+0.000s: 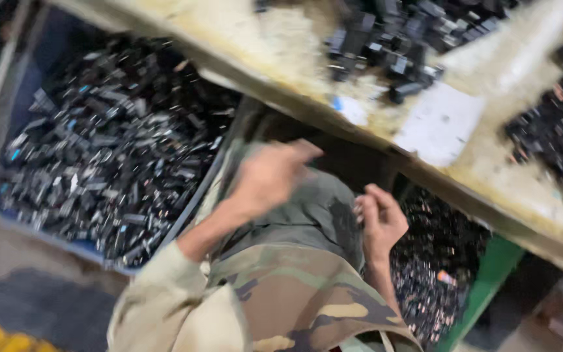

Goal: The person repeatedly picks a black cylindrical keychain body from a pile on the table, attaches a small metal ring, and places the assembled unit into a blue bin. The process is continuous and repetitive throughout the clip.

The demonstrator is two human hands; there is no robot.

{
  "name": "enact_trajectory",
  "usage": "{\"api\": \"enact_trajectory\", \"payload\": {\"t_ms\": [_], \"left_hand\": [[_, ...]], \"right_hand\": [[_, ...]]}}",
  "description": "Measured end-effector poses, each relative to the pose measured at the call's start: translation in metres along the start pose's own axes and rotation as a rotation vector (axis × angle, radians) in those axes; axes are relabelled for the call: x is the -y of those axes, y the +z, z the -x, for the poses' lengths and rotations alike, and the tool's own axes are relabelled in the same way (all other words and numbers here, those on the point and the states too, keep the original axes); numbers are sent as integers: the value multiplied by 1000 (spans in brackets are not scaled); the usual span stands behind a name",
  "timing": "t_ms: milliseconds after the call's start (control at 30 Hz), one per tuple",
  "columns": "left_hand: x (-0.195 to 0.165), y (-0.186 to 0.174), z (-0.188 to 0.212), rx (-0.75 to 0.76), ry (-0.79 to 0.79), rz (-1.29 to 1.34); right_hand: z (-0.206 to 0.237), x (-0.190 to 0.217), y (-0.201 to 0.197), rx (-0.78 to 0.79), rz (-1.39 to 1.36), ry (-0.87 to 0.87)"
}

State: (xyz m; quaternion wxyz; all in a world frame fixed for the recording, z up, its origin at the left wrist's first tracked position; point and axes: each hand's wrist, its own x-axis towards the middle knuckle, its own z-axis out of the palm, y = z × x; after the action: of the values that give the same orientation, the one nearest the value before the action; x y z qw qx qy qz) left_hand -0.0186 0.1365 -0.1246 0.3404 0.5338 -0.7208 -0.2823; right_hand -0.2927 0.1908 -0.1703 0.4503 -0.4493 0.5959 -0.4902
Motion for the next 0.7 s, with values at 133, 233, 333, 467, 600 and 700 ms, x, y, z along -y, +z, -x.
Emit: {"api": "enact_trajectory", "payload": {"t_ms": [133, 233, 333, 467, 600, 700], "left_hand": [[30, -49, 14, -507, -246, -254], [53, -70, 19, -561, -78, -571], [52, -56, 18, -479, -72, -326], [34, -23, 2, -386, 29, -152], [18, -6, 1, -306, -8, -20], [12, -5, 8, -290, -42, -35]], "right_hand": [[-15, -45, -51, -569, 187, 60], [-19, -74, -103, -621, 644, 46], [-25, -92, -133, -514, 1000, 62], [-50, -98, -129, -458, 962, -137], [-75, -93, -111, -200, 1183, -328], [-77, -92, -102, -131, 1502, -358]]}}
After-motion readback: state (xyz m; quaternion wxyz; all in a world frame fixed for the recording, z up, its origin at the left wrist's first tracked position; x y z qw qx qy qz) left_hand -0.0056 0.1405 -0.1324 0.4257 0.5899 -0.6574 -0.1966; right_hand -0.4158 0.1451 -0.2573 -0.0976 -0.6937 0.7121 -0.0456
